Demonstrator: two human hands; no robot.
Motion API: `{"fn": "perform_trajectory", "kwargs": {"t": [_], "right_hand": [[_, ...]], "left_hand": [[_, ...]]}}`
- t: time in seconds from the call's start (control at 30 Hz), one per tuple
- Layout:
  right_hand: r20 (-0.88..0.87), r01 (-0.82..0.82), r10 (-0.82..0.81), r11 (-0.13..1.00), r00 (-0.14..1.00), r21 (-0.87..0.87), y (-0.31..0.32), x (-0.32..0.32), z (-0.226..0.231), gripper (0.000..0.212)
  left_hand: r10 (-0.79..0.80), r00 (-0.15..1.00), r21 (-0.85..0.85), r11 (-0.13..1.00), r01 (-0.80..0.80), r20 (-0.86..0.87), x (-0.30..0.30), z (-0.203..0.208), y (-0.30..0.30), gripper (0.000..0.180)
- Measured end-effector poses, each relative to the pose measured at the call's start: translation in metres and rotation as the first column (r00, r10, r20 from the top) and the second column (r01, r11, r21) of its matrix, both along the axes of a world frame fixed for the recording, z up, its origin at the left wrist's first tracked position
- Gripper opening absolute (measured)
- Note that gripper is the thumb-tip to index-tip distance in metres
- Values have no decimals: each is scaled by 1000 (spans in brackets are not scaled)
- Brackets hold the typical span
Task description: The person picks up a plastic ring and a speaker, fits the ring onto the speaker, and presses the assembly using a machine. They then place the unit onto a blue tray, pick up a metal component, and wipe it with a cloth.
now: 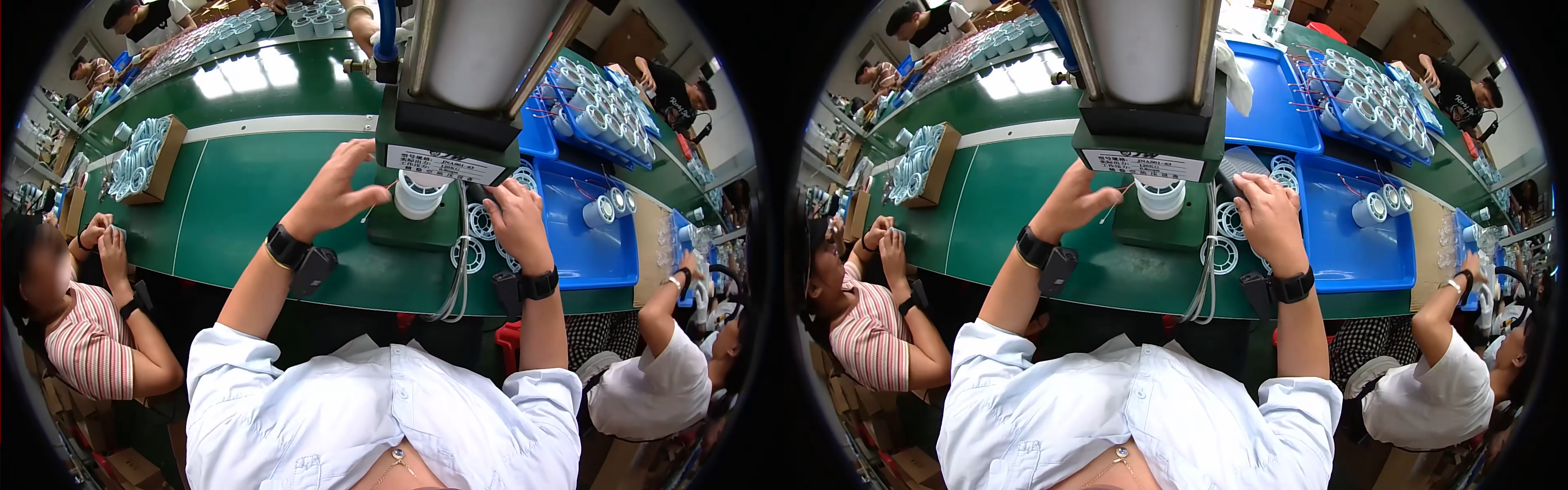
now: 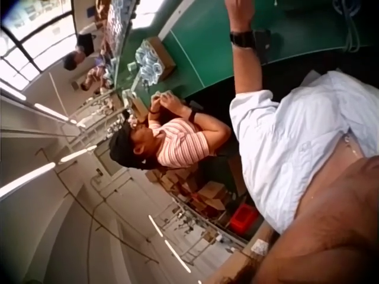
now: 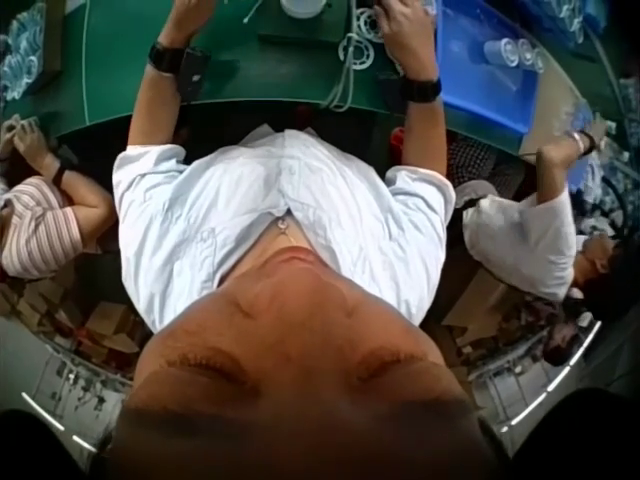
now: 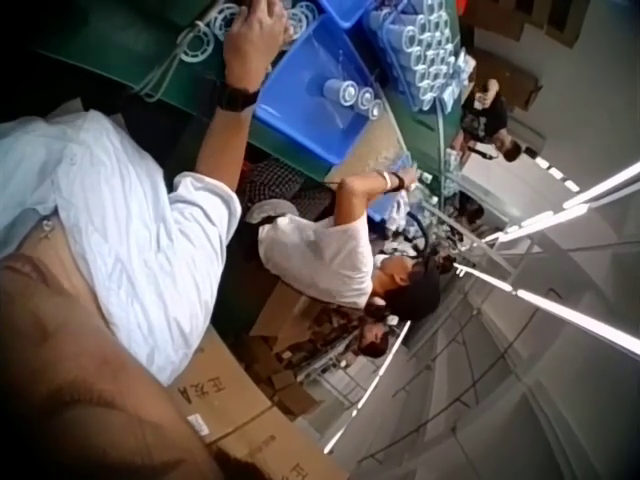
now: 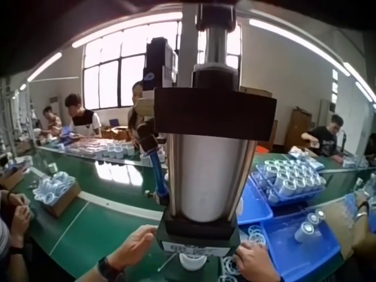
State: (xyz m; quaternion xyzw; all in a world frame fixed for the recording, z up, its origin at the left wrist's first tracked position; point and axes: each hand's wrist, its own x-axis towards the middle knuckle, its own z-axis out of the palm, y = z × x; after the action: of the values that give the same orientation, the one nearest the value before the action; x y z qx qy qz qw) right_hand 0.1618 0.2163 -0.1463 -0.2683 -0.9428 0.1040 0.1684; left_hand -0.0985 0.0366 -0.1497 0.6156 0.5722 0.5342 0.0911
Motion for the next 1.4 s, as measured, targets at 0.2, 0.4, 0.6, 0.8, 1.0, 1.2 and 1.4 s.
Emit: {"fn": "perform_trajectory", "kwargs": {"t": [0.2,0.4,0.6,0.8,1.0,1.2,1.4], "right_hand": [[-43,-35,45,977,998,210,-4,-2,-1,31],[-205,-260,192,883,960,-391,-45,-51,62,33],[-505,-312,-29,755,863,-577,-31,-47,51,42],[-401,187,-325,920,856,-345,47,54,30,53],[-113,422,-423,906,899,-33,118,155,-12,64],[-174,425,-419,905,891,-1,143,127,-20,64],[-76,194,-231,923,970,-332,41,115,39,46]], "left_hand": [[263,962,-293,928,-232,72,-42,-16,-22,30],[283,910,-252,897,-363,-304,-47,-31,-21,26],[244,904,-149,938,-312,-352,-54,-39,-21,16],[234,914,-188,933,-307,-330,-48,-30,-21,17],[239,906,-197,926,-321,-349,-48,-30,-19,18],[237,921,-252,913,-320,-310,-45,-27,-14,20],[236,909,-316,882,-349,-344,-48,-30,-25,22]]}}
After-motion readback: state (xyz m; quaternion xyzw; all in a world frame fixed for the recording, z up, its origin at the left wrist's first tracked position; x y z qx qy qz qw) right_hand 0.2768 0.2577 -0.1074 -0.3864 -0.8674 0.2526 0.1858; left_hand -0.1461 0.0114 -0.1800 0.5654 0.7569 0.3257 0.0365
